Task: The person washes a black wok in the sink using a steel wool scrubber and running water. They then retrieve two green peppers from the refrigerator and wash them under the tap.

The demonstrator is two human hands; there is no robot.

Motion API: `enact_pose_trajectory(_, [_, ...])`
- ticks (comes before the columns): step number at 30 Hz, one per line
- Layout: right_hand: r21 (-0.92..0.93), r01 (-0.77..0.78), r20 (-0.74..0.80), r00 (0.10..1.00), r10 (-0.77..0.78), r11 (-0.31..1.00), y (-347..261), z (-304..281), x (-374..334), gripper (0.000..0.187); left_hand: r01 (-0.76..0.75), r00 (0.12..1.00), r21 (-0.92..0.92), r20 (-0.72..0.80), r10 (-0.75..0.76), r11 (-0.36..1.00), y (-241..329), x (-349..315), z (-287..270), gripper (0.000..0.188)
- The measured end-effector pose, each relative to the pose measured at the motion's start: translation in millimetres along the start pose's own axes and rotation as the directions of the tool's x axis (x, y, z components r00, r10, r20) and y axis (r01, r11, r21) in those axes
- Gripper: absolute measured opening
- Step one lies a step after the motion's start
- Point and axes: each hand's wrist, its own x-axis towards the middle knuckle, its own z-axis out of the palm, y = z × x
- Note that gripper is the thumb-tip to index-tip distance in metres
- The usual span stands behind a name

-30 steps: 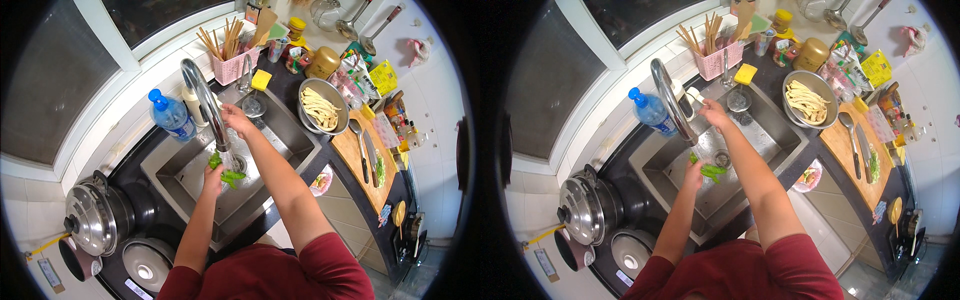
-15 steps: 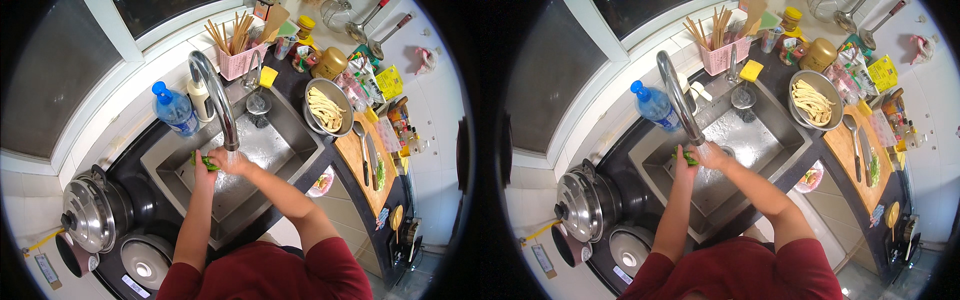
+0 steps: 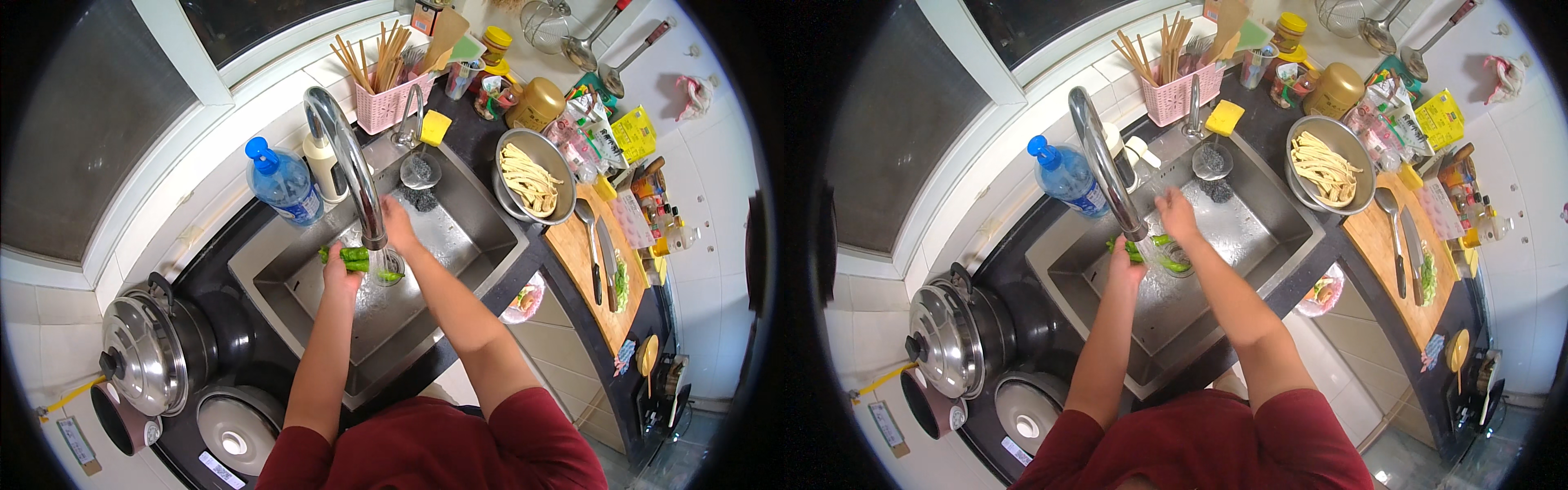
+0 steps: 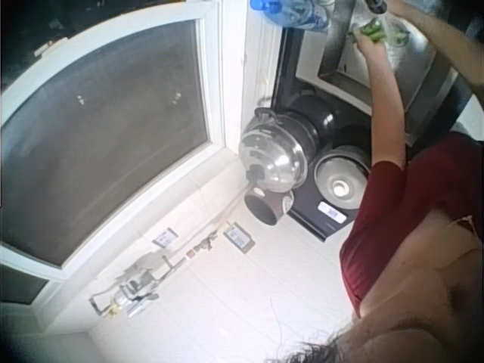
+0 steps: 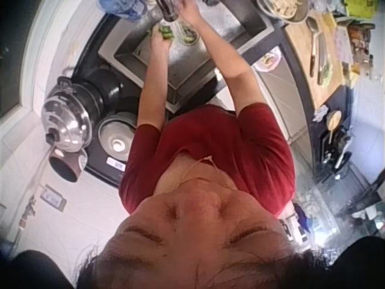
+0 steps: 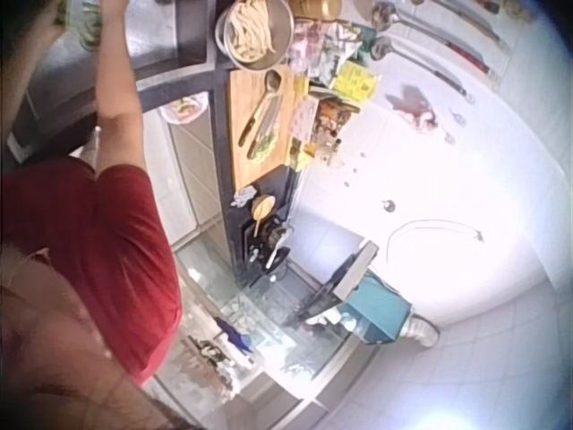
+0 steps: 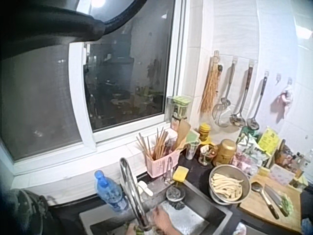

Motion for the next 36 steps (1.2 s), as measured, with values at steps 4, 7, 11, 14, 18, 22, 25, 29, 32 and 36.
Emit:
enact_pose_trajectory(4, [0.256, -0.097, -0.066, 0.991, 0.117, 0.962, -15, -2, 52, 0.059, 0.048, 0.998, -0.077, 0.04, -0.045, 0.996, -1, 1, -3, 0.018])
enact_pose_trajectory(7, [0.487, -0.29, 0.177, 0.957, 0.232, 0.824, -40, -7, 66, 0.058, 0.106, 0.991, -0.085, 0.09, -0.098, 0.991, 5, 1, -12, 0.024])
enact_pose_trajectory(11, [0.482, -0.339, 0.193, 0.94, 0.28, 0.808, -41, -12, 72, 0.062, 0.114, 0.993, -0.122, -0.008, -0.116, 0.986, 13, -28, -2, 0.027])
enact_pose_trajectory(14, [0.565, -0.345, 0.208, 0.939, 0.275, 0.75, -33, -6, 77, 0.06, 0.101, 0.994, -0.111, -0.027, -0.104, 0.989, 17, -52, 9, 0.023])
enact_pose_trajectory(18, [0.635, -0.368, 0.235, 0.93, 0.284, 0.679, -41, -8, 77, 0.055, 0.05, 0.992, -0.124, 0.124, -0.034, 0.991, 24, -59, 1, 0.021])
enact_pose_trajectory(22, [0.668, -0.321, 0.212, 0.947, 0.242, 0.672, -53, -22, 82, 0.046, 0.107, 0.971, -0.309, 0.236, -0.033, 0.945, 36, -47, -10, 0.023])
enact_pose_trajectory(25, [0.764, -0.261, 0.251, 0.963, 0.1, 0.59, -94, -42, 69, 0.048, -0.012, 0.986, -0.243, 0.156, 0.051, 0.97, 37, -44, -11, 0.024])
enact_pose_trajectory(29, [0.536, -0.127, 0.317, 0.947, -0.06, 0.835, -71, -52, 30, 0.045, -0.05, 0.99, -0.117, 0.127, 0.065, 0.992, 32, -63, 6, 0.039])
enact_pose_trajectory(32, [0.317, -0.238, 0.632, 0.775, -0.018, 0.918, -28, -63, -24, 0.052, -0.029, 0.997, -0.124, 0.065, 0.037, 0.992, 29, -58, 8, 0.066])
enact_pose_trajectory(36, [0.435, -0.42, 0.685, 0.728, 0.01, 0.797, 1, -70, -83, 0.051, -0.048, 0.999, -0.077, -0.023, 0.047, 0.996, 19, -41, 2, 0.069])
